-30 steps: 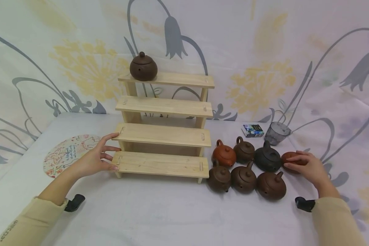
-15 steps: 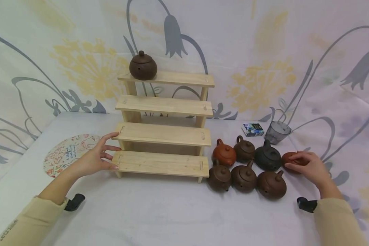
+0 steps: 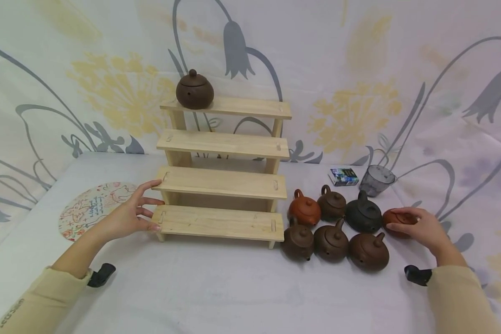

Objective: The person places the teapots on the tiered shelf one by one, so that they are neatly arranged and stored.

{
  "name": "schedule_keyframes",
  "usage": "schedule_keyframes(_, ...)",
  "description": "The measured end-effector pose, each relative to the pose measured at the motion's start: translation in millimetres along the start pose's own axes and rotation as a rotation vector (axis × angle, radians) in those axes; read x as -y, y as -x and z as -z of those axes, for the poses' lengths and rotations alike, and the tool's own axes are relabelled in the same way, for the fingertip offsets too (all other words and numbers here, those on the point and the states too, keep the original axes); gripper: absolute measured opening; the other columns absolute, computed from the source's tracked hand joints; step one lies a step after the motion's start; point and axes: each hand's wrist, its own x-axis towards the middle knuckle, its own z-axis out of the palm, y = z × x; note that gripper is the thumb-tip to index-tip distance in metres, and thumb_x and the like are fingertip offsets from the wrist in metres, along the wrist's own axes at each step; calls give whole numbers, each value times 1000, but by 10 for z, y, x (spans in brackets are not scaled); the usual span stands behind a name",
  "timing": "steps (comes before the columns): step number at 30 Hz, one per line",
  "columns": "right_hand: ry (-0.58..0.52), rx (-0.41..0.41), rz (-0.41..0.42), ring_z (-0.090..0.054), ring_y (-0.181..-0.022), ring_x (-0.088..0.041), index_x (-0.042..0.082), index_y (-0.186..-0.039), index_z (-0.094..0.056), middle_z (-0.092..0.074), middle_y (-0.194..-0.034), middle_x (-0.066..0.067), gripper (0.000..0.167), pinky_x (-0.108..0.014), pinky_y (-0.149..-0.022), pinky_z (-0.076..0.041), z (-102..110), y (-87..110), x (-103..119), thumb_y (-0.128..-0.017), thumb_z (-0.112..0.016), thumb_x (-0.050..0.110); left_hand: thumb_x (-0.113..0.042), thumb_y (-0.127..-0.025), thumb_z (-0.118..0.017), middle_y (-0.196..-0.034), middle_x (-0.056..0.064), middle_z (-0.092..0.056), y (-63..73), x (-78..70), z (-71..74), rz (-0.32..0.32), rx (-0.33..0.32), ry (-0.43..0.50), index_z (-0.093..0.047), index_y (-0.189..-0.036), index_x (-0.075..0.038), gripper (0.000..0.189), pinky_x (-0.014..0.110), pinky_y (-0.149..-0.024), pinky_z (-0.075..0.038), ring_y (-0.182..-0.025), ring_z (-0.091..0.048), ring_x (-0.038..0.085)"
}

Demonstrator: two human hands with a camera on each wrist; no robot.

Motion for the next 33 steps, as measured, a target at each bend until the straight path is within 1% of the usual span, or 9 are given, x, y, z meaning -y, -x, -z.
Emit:
schedule_keyframes(4, 72, -27, 6, -25, -115, -54, 4, -129, -49, -32, -130, -36, 60, -65, -84, -26, 58, -7, 2, -84, -68, 38, -3, -71, -79, -128, 25, -47, 10, -9, 1, -5, 2, -5, -13, -147, -26, 103, 38, -72, -48, -92, -56, 32)
schedule_keyframes(7, 162, -82, -2, -28, -114, -52, 2, -132, -46, -32, -131, -34, 67, -63, -77, -32, 125, -14, 34, -83, -68, 43, -3, -71, -79, -129, 26, -47, 17, -15, 3, -4, 1, -5, -13, -147, -25, 103, 38, -71, -48, -92, -56, 32)
schedule_keyframes(10, 156, -89, 19, -26, -114, -55, 1, -132, -43, -27, -134, -34, 68, -65, -77, -30, 206, -10, 128, -83, -68, 42, -3, -71, -79, -128, 26, -47, 20, -18, 1, -3, -1, -3, -13, -147, -25, 103, 38, -71, -48, -92, -56, 32)
schedule_keyframes(12, 152, -85, 52, -29, -113, -55, 2, -131, -45, -28, -135, -34, 63, -66, -77, -30, 252, 8, 232, -85, -67, 39, -3, -71, -80, -128, 26, -47, 17, -17, -2, 1, -3, -4, -13, -147, -24, 103, 38, -71, -48, -91, -56, 32)
schedule_keyframes(13, 164, -102, 55, -32, -111, -51, 7, -130, -48, -29, -136, -31, 59, -63, -75, -34, 267, 16, 289, -84, -68, 39, -3, -71, -80, -128, 26, -47, 15, -18, -5, 3, -4, -1, -13, -147, -25, 103, 38, -70, -48, -91, -55, 32)
schedule_keyframes(18, 146, -93, 142, -35, -110, -56, 11, -125, -52, -29, -135, -28, 47, -63, -73, -38, 359, 49, 601, -86, -68, 30, -4, -69, -81, -128, 24, -47, 2, -11, -10, 20, -7, -1, -14, -147, -27, 105, 38, -70, -48, -91, -55, 31)
schedule_keyframes(23, 142, -61, 178, -30, -113, -58, 8, -130, -49, -25, -138, -26, 54, -67, -74, -34, 397, 41, 948, -85, -69, 31, -5, -68, -82, -128, 24, -48, 2, 2, -16, 22, -13, -15, -14, -147, -27, 106, 38, -70, -48, -91, -56, 30)
schedule_keyframes(29, 177, -42, 245, -36, -113, -47, 7, -128, -52, -30, -138, -20, 54, -63, -78, -34, 427, -17, 1308, -83, -72, 28, -5, -69, -81, -128, 25, -48, 1, 12, -21, 17, -14, -22, -14, -147, -27, 105, 38, -70, -49, -91, -57, 30)
schedule_keyframes(33, 182, -44, 295, -41, -107, -29, 12, -125, -57, -37, -133, -8, 49, -47, -77, -39, 438, -48, 1521, -81, -74, 24, -5, -69, -81, -128, 24, -49, -5, 9, -24, 9, -14, -21, -14, -147, -28, 105, 39, -70, -48, -92, -56, 30)
